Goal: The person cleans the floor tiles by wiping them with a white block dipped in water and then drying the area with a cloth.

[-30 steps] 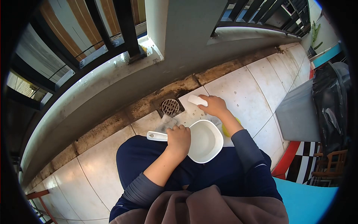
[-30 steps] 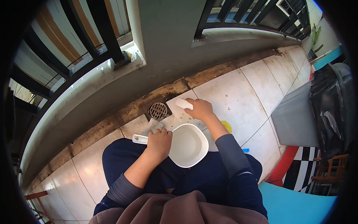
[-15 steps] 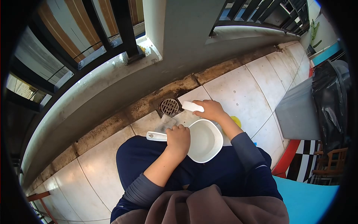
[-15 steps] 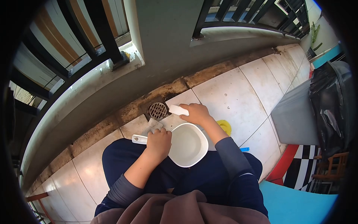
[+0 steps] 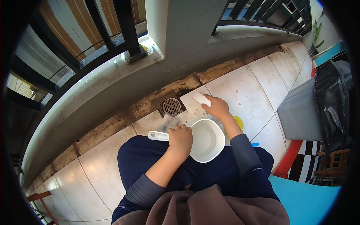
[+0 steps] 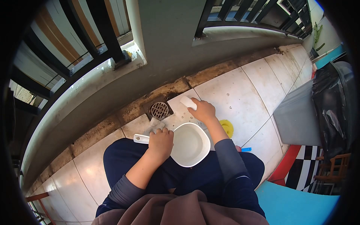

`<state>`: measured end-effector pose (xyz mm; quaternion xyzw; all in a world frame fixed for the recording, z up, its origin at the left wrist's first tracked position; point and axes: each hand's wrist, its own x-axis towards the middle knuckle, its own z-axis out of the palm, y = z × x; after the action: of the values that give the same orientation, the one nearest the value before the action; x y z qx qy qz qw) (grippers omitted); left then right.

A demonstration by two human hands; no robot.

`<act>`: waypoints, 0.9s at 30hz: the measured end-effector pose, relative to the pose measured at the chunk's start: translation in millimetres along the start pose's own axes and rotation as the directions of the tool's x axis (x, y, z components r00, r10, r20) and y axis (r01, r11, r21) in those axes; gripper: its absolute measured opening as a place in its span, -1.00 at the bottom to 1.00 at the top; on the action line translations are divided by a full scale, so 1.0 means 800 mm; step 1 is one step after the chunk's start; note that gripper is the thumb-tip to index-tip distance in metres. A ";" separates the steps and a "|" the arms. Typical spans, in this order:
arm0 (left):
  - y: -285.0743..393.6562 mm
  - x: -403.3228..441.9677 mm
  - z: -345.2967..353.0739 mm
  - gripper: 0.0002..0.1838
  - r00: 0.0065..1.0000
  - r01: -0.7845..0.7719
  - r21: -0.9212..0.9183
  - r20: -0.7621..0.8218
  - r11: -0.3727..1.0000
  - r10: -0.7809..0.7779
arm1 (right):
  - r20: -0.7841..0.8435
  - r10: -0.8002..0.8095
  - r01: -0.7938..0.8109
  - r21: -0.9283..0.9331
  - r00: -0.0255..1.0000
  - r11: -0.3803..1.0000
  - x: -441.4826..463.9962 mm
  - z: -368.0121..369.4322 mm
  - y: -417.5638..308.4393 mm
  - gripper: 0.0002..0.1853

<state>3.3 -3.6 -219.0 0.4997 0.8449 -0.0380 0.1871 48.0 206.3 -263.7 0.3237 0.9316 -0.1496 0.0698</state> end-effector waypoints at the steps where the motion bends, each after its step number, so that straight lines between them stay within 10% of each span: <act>1: 0.002 0.000 -0.001 -0.63 1.000 0.000 -0.001 0.001 1.000 0.000 | 0.020 -0.080 0.081 -0.020 0.997 0.997 -0.006 0.003 0.000 -0.46; 4: 0.003 0.003 -0.003 -0.61 0.999 0.003 0.000 0.041 1.000 -0.003 | 0.064 -0.244 0.248 -0.068 0.968 0.966 -0.014 0.001 0.005 -0.47; 8: 0.000 0.000 0.002 -0.61 1.000 -0.003 0.005 -0.001 1.000 0.003 | 0.037 0.021 -0.020 -0.031 0.999 0.999 0.000 -0.009 0.020 -0.46; 12: 0.004 0.003 -0.005 -0.60 1.000 -0.001 0.011 0.027 1.000 0.001 | 0.105 -0.193 0.199 -0.048 0.976 0.979 -0.023 -0.001 0.008 -0.45; 19: 0.002 -0.001 0.003 -0.60 1.000 0.000 0.012 -0.031 1.000 0.000 | -0.041 0.061 -0.063 -0.065 0.997 0.996 -0.005 -0.002 0.027 -0.47; 23: 0.005 0.003 0.000 -0.60 1.000 0.009 0.013 0.018 1.000 -0.009 | 0.079 -0.071 0.075 -0.042 0.994 0.996 -0.018 -0.002 0.015 -0.46; 27: 0.002 -0.001 0.005 -0.61 1.000 0.004 0.016 -0.015 1.000 -0.004 | 0.038 0.209 -0.209 0.009 0.977 0.978 0.018 -0.019 0.031 -0.42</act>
<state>6.0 -4.4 -222.0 0.4998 0.8469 -0.0415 0.1766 51.8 237.7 -258.0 0.4174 0.8901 -0.1533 0.1002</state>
